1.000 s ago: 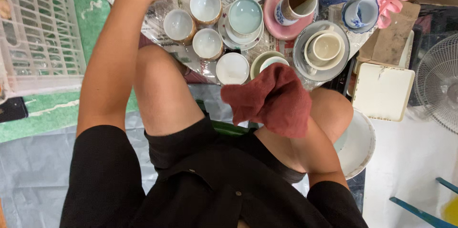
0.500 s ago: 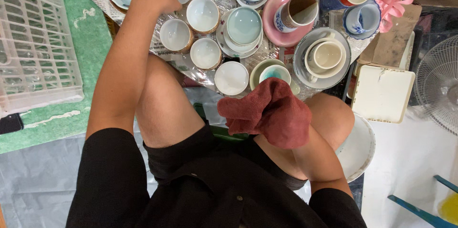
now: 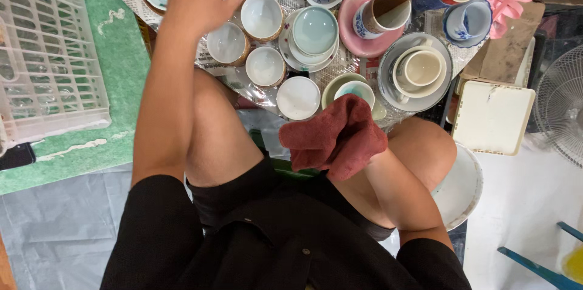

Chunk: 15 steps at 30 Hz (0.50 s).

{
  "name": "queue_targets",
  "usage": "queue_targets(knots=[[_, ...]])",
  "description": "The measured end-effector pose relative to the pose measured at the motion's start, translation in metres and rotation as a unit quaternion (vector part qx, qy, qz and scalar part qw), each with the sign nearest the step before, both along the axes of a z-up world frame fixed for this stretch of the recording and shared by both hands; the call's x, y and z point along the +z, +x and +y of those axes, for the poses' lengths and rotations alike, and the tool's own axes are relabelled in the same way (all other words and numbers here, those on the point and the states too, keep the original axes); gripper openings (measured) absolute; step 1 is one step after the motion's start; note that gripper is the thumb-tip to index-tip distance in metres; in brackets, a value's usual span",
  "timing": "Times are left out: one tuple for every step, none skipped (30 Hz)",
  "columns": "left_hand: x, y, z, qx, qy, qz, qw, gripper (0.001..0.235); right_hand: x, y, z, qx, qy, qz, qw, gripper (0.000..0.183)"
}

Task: The person sits cross-legged and uses a red cloth to dry various ceramic cups and bowls. They pick up each item from a table covered with newspaper, wipe the exterior and interior surfaces, and place the dried items back onto the table.

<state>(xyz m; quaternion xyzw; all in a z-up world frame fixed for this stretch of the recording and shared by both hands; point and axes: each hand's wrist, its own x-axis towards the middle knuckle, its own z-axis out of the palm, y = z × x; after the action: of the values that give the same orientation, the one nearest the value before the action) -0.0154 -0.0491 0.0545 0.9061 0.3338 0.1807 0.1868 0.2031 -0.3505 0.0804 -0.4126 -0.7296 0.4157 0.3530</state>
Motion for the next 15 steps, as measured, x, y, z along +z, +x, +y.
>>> queue_targets(knots=[[0.006,0.003,-0.014,0.000,-0.026,-0.018,1.000,0.053,-0.001,0.000,0.001,0.000,-0.001,-0.001,1.000,0.019],[0.010,0.007,-0.025,-0.001,-0.050,-0.036,0.998,0.052,-0.001,0.000,0.001,-0.002,0.001,-0.005,1.000,0.019],[0.014,0.011,-0.035,-0.011,-0.028,-0.017,0.999,0.065,-0.001,0.001,0.001,-0.003,0.000,-0.005,1.000,0.019],[0.014,0.015,-0.045,-0.021,-0.008,0.003,1.000,0.079,-0.001,0.000,0.001,-0.005,0.001,-0.005,1.000,0.020],[0.014,0.018,-0.050,-0.032,0.013,0.023,0.999,0.093,-0.001,0.000,0.000,-0.006,0.002,-0.004,1.000,0.020],[0.014,0.020,-0.052,-0.031,0.013,0.039,0.999,0.097,-0.001,0.000,0.000,-0.008,0.002,-0.005,1.000,0.020],[0.014,0.021,-0.053,-0.031,0.014,0.055,0.998,0.102,-0.002,0.000,0.001,-0.008,0.002,-0.005,1.000,0.020],[0.013,0.022,-0.054,-0.031,0.014,0.070,0.997,0.107,-0.002,0.001,-0.001,-0.010,0.003,-0.007,1.000,0.020],[0.012,0.022,-0.054,-0.025,0.007,0.081,0.996,0.108,-0.003,0.001,0.001,-0.009,0.003,-0.006,1.000,0.021],[0.012,0.023,-0.053,-0.022,0.002,0.092,0.996,0.110,-0.004,0.001,0.001,-0.013,0.003,-0.008,1.000,0.021],[0.011,0.025,-0.052,-0.019,-0.004,0.103,0.995,0.111,-0.004,0.002,0.002,-0.016,0.005,-0.008,1.000,0.021],[0.009,0.026,-0.052,-0.015,0.006,0.107,0.994,0.111,-0.005,0.002,0.002,-0.018,0.005,-0.010,1.000,0.021],[0.007,0.027,-0.052,-0.012,0.016,0.111,0.994,0.110,-0.006,0.003,0.002,-0.019,0.007,-0.009,1.000,0.022],[0.004,0.028,-0.052,-0.008,0.025,0.115,0.993,0.109,-0.007,0.003,0.003,-0.021,0.008,-0.008,1.000,0.022],[0.001,0.029,-0.052,-0.004,0.030,0.124,0.992,0.110,-0.008,0.002,0.002,-0.022,0.007,-0.007,1.000,0.022]])
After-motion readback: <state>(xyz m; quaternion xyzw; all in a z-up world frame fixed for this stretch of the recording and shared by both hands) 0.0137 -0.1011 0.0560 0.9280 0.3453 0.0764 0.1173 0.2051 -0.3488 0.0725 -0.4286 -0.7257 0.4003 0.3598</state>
